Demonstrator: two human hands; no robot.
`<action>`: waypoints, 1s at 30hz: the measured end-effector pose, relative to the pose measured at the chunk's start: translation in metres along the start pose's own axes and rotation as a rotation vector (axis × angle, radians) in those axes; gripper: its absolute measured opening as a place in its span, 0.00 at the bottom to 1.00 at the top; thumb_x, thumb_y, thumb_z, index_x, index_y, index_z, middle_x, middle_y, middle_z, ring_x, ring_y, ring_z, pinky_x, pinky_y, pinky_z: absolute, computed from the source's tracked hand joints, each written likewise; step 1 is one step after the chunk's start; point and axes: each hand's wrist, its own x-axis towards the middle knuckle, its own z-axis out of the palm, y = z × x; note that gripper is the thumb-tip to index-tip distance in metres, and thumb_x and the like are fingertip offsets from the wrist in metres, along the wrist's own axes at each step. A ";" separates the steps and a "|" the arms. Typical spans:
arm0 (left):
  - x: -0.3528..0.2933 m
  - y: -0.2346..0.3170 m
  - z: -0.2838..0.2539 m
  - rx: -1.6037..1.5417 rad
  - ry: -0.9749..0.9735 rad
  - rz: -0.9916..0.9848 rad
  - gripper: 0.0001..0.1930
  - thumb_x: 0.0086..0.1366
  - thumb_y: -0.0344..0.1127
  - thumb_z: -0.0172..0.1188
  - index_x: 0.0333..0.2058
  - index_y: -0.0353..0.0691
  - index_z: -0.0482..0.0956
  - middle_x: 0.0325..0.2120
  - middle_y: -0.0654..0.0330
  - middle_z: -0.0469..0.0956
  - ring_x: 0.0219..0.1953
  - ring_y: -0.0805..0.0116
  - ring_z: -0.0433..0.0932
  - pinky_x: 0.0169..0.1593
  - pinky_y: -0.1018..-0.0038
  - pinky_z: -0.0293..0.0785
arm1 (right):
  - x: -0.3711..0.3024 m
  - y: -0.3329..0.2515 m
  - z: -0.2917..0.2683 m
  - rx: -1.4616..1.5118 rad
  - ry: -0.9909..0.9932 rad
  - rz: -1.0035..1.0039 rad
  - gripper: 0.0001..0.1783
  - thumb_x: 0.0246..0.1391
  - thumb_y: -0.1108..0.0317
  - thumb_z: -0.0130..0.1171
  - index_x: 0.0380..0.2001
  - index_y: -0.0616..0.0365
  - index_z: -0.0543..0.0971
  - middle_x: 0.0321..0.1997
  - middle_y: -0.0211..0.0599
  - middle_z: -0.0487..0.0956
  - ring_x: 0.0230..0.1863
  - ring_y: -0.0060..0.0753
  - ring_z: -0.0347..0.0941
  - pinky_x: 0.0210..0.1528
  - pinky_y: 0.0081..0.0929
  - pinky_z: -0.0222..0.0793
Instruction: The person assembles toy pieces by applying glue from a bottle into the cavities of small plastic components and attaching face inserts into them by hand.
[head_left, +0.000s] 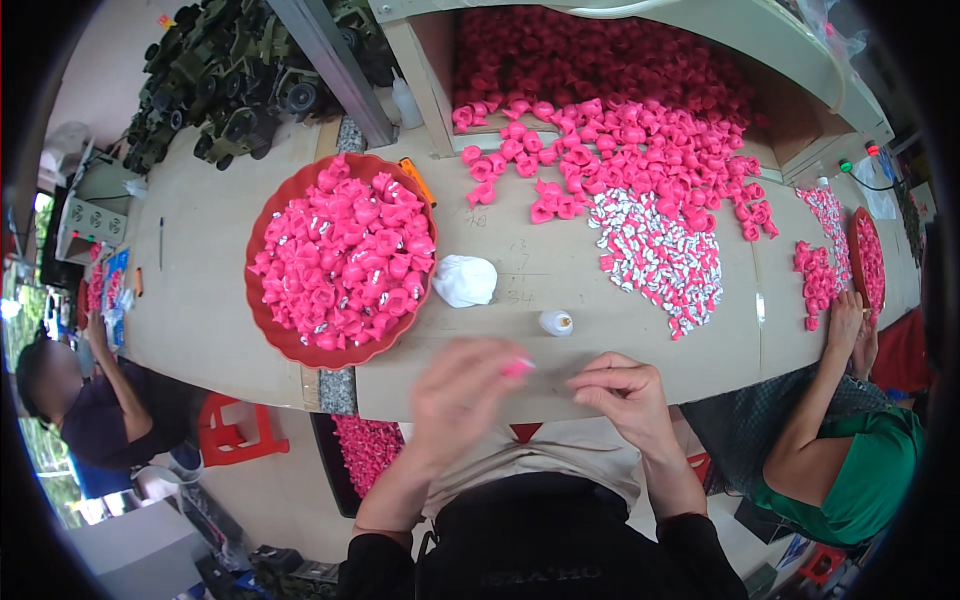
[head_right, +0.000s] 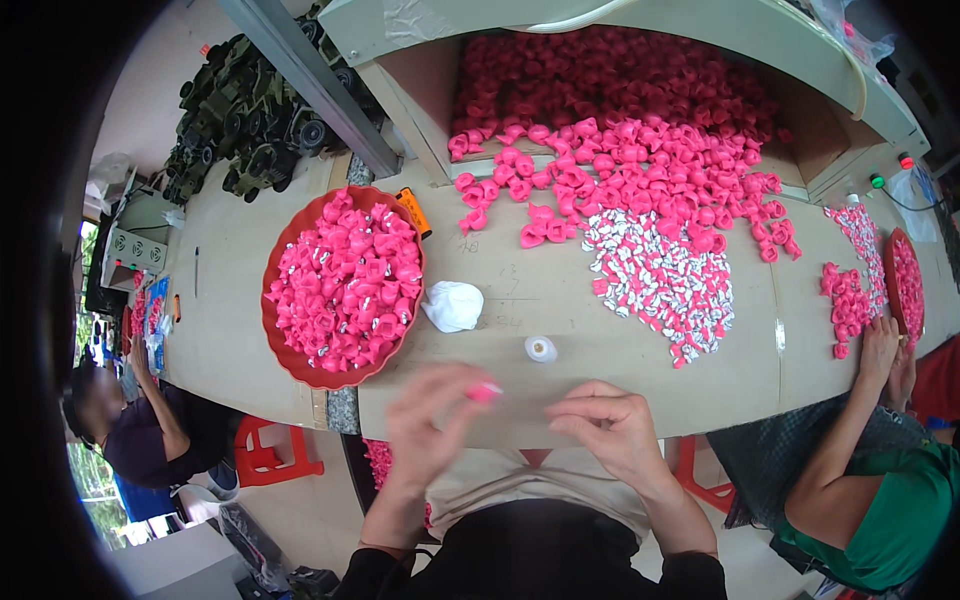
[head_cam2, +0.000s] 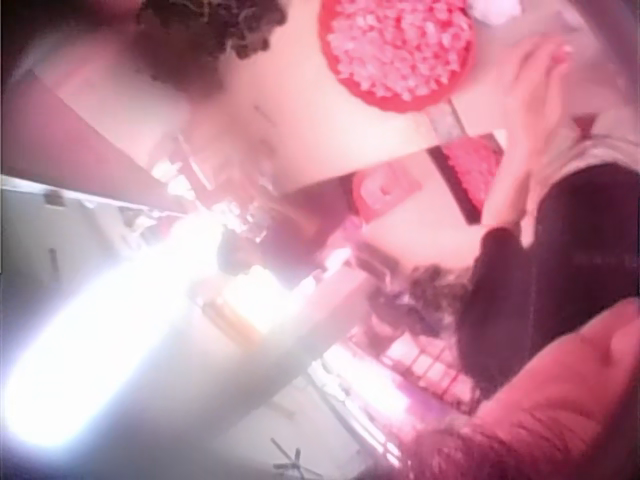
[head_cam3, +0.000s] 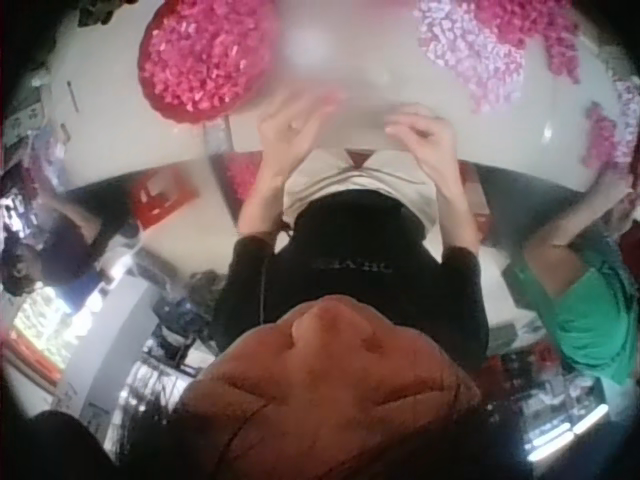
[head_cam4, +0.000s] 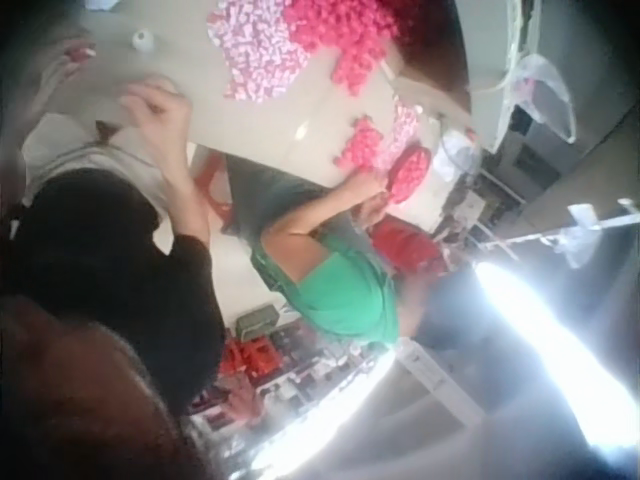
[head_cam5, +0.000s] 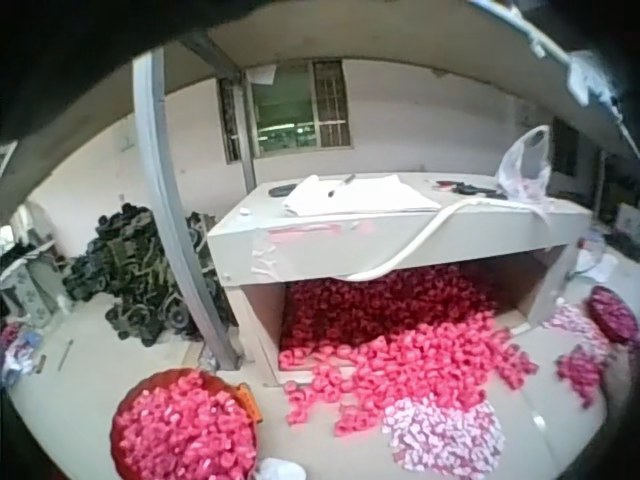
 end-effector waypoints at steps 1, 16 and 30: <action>0.014 -0.003 -0.014 0.169 0.141 0.083 0.16 0.48 0.20 0.63 0.39 0.36 0.79 0.38 0.57 0.77 0.42 0.58 0.75 0.51 0.67 0.67 | 0.000 0.004 -0.002 -0.002 0.012 -0.002 0.08 0.42 0.77 0.65 0.30 0.60 0.82 0.27 0.27 0.75 0.26 0.14 0.65 0.26 0.14 0.59; -0.021 -0.006 0.012 0.146 0.006 -0.105 0.08 0.51 0.20 0.61 0.32 0.33 0.81 0.27 0.54 0.78 0.31 0.64 0.77 0.36 0.74 0.72 | 0.022 0.009 0.001 -0.458 0.402 -0.387 0.26 0.40 0.72 0.66 0.47 0.60 0.73 0.43 0.42 0.74 0.41 0.35 0.71 0.44 0.28 0.67; 0.075 0.002 0.014 0.267 0.029 0.499 0.08 0.54 0.38 0.62 0.23 0.40 0.80 0.20 0.58 0.75 0.23 0.59 0.75 0.26 0.66 0.69 | -0.057 0.022 0.076 0.082 -0.383 -0.157 0.08 0.50 0.74 0.58 0.35 0.61 0.78 0.25 0.30 0.76 0.30 0.25 0.72 0.34 0.19 0.67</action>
